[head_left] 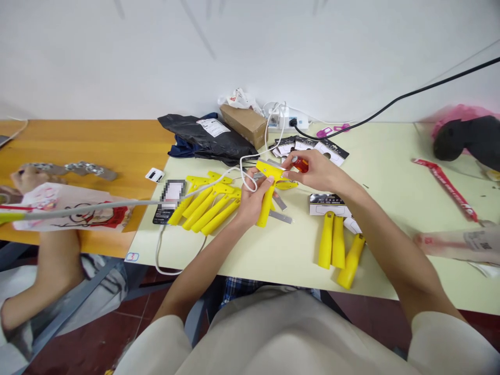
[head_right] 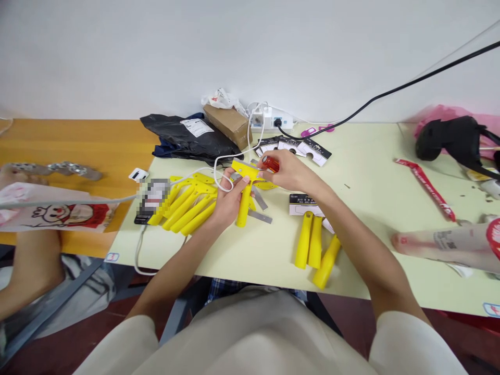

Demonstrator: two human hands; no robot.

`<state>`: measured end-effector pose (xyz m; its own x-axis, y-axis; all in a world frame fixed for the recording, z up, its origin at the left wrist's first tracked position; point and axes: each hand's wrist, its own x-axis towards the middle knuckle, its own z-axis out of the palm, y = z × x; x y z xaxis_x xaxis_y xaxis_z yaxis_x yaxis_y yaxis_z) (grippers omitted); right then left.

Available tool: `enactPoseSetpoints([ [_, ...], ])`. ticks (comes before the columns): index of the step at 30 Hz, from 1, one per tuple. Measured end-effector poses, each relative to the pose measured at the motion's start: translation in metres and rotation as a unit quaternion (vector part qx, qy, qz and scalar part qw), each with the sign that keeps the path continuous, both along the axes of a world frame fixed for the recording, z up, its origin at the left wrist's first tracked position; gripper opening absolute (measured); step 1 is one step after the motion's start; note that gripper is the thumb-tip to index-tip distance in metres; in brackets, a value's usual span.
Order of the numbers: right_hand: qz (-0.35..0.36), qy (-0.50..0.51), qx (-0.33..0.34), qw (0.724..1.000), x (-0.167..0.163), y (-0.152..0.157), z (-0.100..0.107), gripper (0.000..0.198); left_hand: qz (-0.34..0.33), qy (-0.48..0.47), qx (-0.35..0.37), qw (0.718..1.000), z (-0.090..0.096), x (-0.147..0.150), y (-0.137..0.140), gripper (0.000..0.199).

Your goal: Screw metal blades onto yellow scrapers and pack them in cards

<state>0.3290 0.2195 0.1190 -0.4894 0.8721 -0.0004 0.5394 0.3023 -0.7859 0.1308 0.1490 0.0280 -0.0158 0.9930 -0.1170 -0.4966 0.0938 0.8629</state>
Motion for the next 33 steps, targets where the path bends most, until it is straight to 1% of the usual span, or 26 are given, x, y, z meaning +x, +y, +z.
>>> enactPoseSetpoints([
  [5, -0.007, -0.072, 0.035, 0.997, -0.004, -0.002, 0.009, 0.019, 0.012, -0.023, -0.004, 1.000, 0.005, 0.002, -0.001, 0.060],
  [7, -0.002, -0.072, 0.072, 0.995, -0.005, -0.005, 0.011, 0.020, 0.019, -0.030, -0.014, 0.999, 0.008, 0.002, -0.002, 0.062],
  [10, 0.045, -0.062, 0.149, 0.986, -0.004, -0.011, 0.010, 0.024, 0.027, -0.043, -0.030, 0.998, 0.013, 0.002, -0.002, 0.063],
  [12, 0.070, -0.081, 0.190, 0.976, -0.003, -0.015, 0.008, 0.021, 0.031, -0.050, -0.043, 0.997, 0.014, 0.002, -0.001, 0.061],
  [14, 0.070, -0.104, 0.213, 0.969, -0.002, -0.017, 0.003, 0.018, 0.037, -0.056, -0.054, 0.996, 0.016, 0.002, -0.001, 0.061],
  [17, 0.064, -0.110, 0.226, 0.966, -0.003, -0.017, -0.005, 0.021, 0.034, -0.069, -0.052, 0.996, 0.017, 0.003, -0.002, 0.062],
  [21, 0.069, -0.117, 0.226, 0.965, -0.003, -0.014, -0.012, 0.023, 0.026, -0.068, -0.040, 0.997, 0.018, 0.004, -0.002, 0.063],
  [29, 0.086, -0.135, 0.213, 0.964, -0.004, -0.011, -0.013, 0.020, 0.028, -0.040, -0.044, 0.998, 0.019, 0.005, -0.004, 0.065],
  [33, 0.085, -0.116, 0.209, 0.967, -0.005, -0.011, -0.014, 0.019, 0.031, -0.023, -0.035, 0.999, 0.017, 0.005, -0.003, 0.063],
])
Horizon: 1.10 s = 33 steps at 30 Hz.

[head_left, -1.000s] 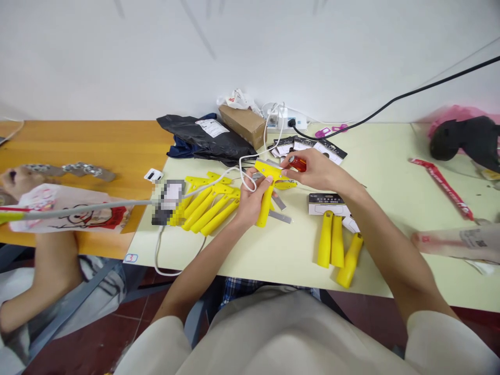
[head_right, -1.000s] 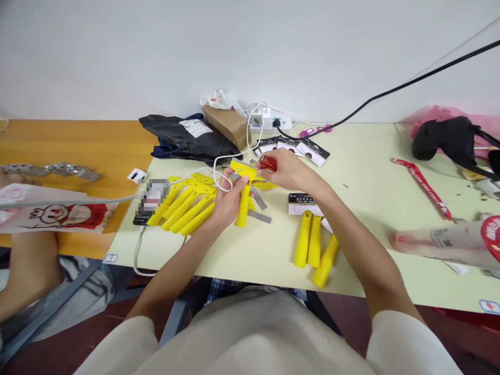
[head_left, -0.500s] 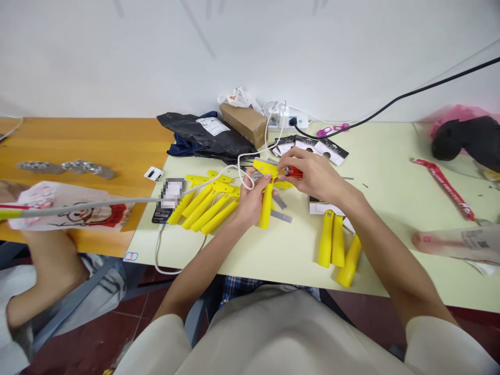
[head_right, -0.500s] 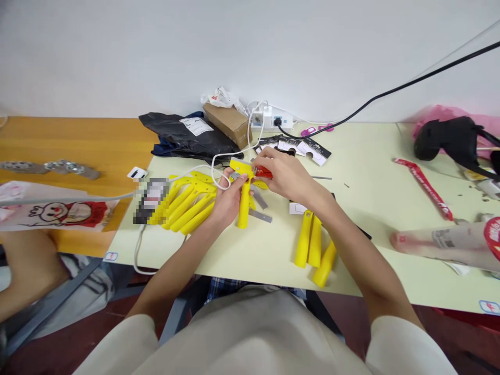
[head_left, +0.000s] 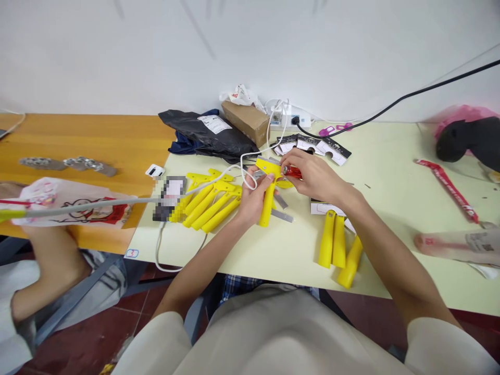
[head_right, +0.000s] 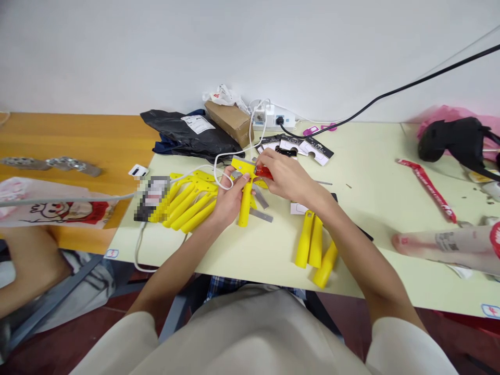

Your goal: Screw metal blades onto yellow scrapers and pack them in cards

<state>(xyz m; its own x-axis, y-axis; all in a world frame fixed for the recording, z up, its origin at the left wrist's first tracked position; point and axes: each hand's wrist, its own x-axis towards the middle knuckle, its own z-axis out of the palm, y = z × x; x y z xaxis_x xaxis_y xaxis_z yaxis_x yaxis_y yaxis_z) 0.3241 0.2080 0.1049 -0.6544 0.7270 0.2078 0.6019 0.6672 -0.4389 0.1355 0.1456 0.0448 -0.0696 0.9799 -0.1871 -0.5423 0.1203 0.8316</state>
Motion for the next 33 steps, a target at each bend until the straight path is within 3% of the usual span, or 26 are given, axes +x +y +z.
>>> enactPoseSetpoints([
  [8, -0.066, 0.086, -0.052, 0.993, -0.007, -0.005, 0.008, 0.008, -0.022, 0.020, 0.012, 0.999, -0.011, -0.005, 0.001, 0.061],
  [15, -0.126, 0.105, -0.149, 0.975, -0.001, -0.005, 0.016, 0.011, -0.035, 0.006, 0.002, 0.999, -0.012, -0.005, 0.001, 0.062],
  [26, -0.158, 0.058, -0.120, 0.978, 0.001, -0.004, 0.021, 0.015, -0.038, -0.016, -0.015, 0.999, 0.003, -0.001, -0.001, 0.061],
  [33, -0.129, 0.082, -0.134, 0.979, 0.000, -0.006, 0.022, 0.019, -0.033, -0.018, -0.019, 0.999, 0.004, 0.000, -0.001, 0.060],
])
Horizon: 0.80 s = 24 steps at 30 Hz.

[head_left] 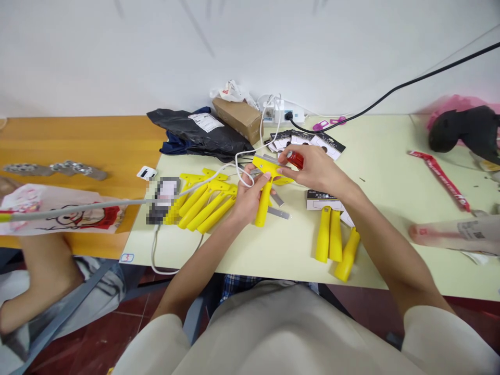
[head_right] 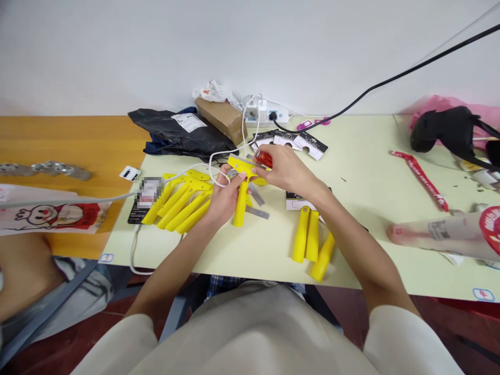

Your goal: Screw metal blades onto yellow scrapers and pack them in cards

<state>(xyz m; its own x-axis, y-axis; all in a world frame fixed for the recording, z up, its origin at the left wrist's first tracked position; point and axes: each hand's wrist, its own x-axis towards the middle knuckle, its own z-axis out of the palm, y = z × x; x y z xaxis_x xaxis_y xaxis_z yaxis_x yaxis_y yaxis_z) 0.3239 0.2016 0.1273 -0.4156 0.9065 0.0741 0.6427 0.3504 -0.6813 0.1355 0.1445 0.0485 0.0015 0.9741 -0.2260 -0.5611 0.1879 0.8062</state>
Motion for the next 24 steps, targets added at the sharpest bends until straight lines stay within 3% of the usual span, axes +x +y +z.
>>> enactPoseSetpoints([
  [8, 0.007, -0.044, 0.024, 0.999, -0.004, -0.001, -0.004, 0.018, -0.007, 0.021, 0.009, 1.000, -0.011, -0.004, 0.000, 0.058],
  [15, 0.035, -0.092, 0.045, 0.994, -0.004, 0.003, -0.013, 0.022, 0.003, 0.028, -0.001, 1.000, -0.009, -0.003, 0.000, 0.061],
  [24, 0.044, -0.071, 0.019, 0.996, 0.006, 0.005, -0.006, 0.027, -0.005, 0.018, 0.008, 1.000, -0.008, -0.003, 0.000, 0.059],
])
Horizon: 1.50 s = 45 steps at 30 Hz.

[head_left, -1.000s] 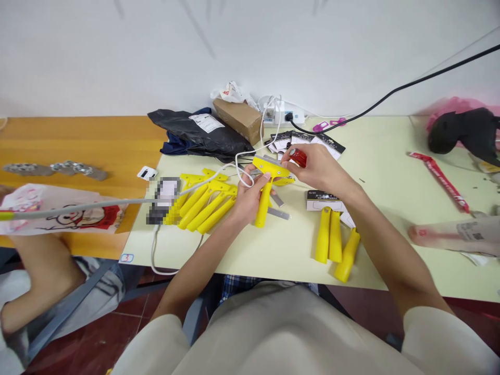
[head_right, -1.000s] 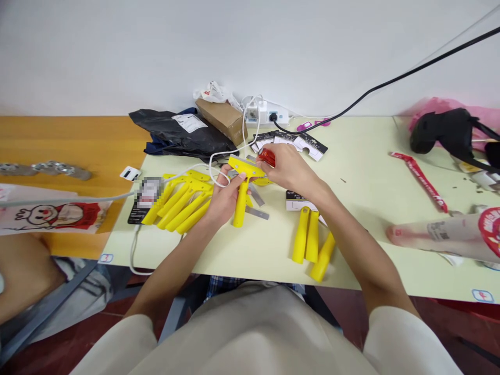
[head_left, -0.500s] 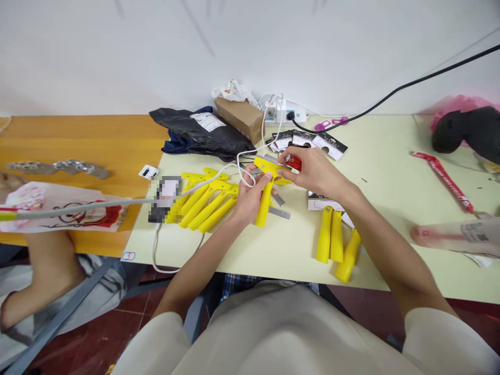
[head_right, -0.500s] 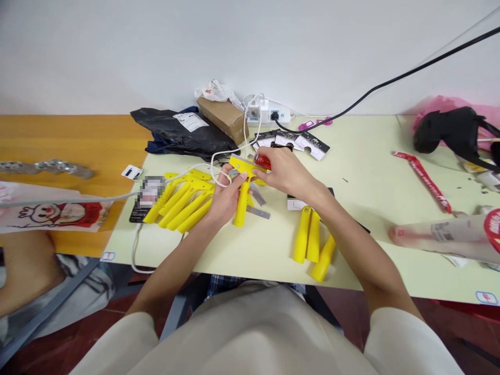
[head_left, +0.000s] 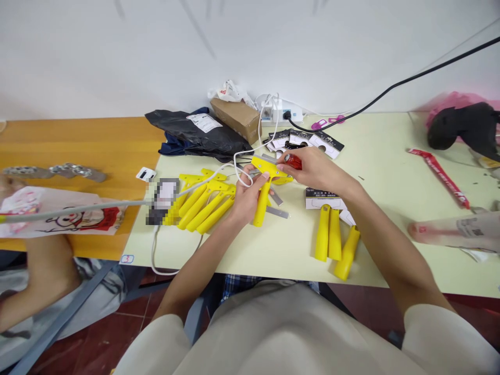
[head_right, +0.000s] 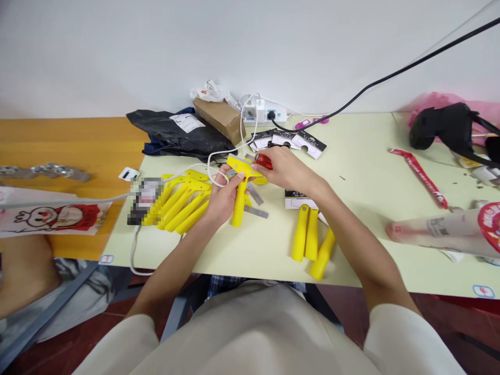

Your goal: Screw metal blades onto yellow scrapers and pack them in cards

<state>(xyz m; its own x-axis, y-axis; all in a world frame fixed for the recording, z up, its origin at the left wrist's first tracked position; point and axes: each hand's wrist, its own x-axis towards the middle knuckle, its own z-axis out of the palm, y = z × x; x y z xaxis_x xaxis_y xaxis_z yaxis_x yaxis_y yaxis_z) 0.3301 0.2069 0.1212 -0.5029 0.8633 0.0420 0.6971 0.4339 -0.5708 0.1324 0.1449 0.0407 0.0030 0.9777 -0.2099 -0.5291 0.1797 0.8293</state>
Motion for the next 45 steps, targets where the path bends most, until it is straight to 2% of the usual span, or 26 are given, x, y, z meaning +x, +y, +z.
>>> enactPoseSetpoints([
  [6, -0.042, 0.040, -0.045, 0.997, 0.001, 0.004, -0.001, 0.024, 0.005, 0.013, -0.004, 1.000, 0.001, -0.002, 0.001, 0.055],
  [11, -0.059, 0.112, -0.077, 0.989, 0.003, 0.003, 0.003, 0.024, 0.016, 0.005, 0.023, 1.000, 0.008, -0.002, 0.004, 0.049],
  [16, -0.044, 0.147, -0.050, 0.987, 0.006, 0.000, 0.011, 0.021, 0.028, 0.007, 0.050, 0.998, 0.013, 0.002, 0.009, 0.047],
  [23, -0.066, 0.199, -0.015, 0.978, 0.010, -0.005, 0.020, 0.021, 0.047, 0.026, 0.121, 0.991, 0.014, 0.010, 0.018, 0.054],
  [29, -0.087, 0.233, 0.002, 0.969, 0.020, -0.003, 0.023, 0.027, 0.098, 0.054, 0.181, 0.977, 0.020, 0.021, 0.026, 0.063],
  [32, -0.104, 0.241, 0.013, 0.965, 0.025, -0.003, 0.028, 0.025, 0.102, 0.083, 0.225, 0.966, 0.017, 0.024, 0.029, 0.065],
  [35, -0.117, 0.238, 0.022, 0.964, 0.030, -0.003, 0.035, 0.020, 0.066, 0.105, 0.272, 0.954, 0.006, 0.023, 0.028, 0.068],
  [37, -0.128, 0.238, 0.025, 0.963, 0.034, -0.004, 0.041, 0.017, 0.029, 0.123, 0.299, 0.946, -0.005, 0.022, 0.026, 0.077],
  [39, -0.141, 0.238, 0.025, 0.961, 0.039, -0.004, 0.046, 0.014, -0.014, 0.164, 0.320, 0.933, -0.018, 0.020, 0.023, 0.092],
  [41, -0.153, 0.236, 0.022, 0.959, 0.044, -0.004, 0.050, 0.014, -0.062, 0.239, 0.350, 0.904, -0.031, 0.017, 0.021, 0.108],
  [45, -0.166, 0.219, 0.023, 0.961, 0.052, -0.004, 0.055, 0.015, -0.120, 0.400, 0.452, 0.788, -0.052, 0.016, 0.023, 0.130],
])
